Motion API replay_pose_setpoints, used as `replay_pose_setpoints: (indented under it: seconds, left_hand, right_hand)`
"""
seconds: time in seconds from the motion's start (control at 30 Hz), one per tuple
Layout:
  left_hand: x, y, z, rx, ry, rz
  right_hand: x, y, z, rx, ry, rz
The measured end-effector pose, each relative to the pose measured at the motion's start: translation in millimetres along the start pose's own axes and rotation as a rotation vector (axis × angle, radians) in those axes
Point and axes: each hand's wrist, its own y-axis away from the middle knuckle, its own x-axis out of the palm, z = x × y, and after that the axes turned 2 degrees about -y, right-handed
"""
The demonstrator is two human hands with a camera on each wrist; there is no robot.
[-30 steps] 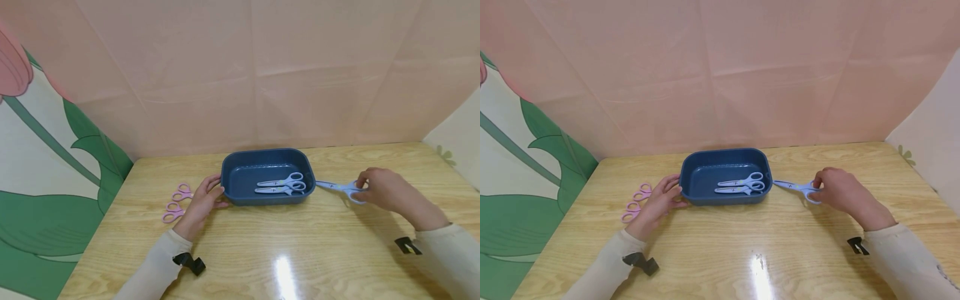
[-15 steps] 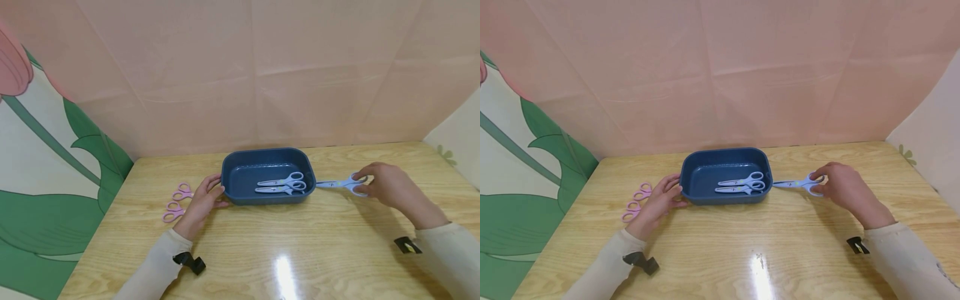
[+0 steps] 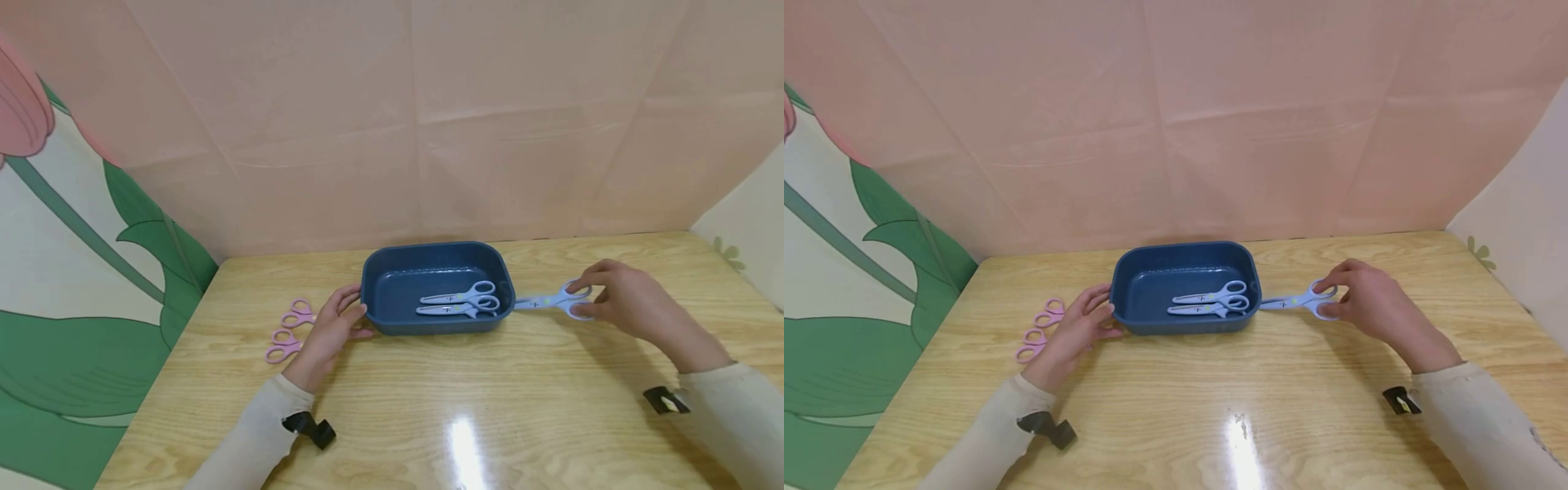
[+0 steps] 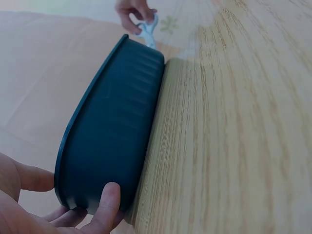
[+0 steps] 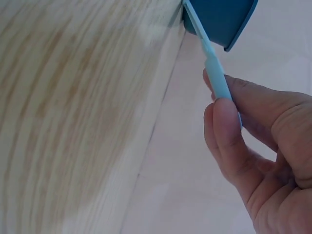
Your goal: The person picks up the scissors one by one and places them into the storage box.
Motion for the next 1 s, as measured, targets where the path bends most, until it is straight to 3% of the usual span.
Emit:
replay_pose_setpoints:
  seconds: [0.17,0.43,0.73,1.0]
  left_hand:
    - [-0.6,-0.6,1.0,0.000,0.002,0.002]
    - [-1.0,-2.7,2.2,-0.002,0.000,-0.001]
    - [-1.0,-2.6,3.0,-0.005,0.013,-0.007]
    - [-0.6,-1.5,2.3,-0.002,0.009,-0.011]
  right_hand:
    - [1.7,0.8,0.7,-0.042,0.028,-0.064]
    - [0.8,-1.4,2.4,0.002,0.049,-0.048]
    - [0.4,0.9,0.7,-0.021,0.057,-0.168]
    - [-2.8,-0.3,1.2,0.052,0.122,-0.024]
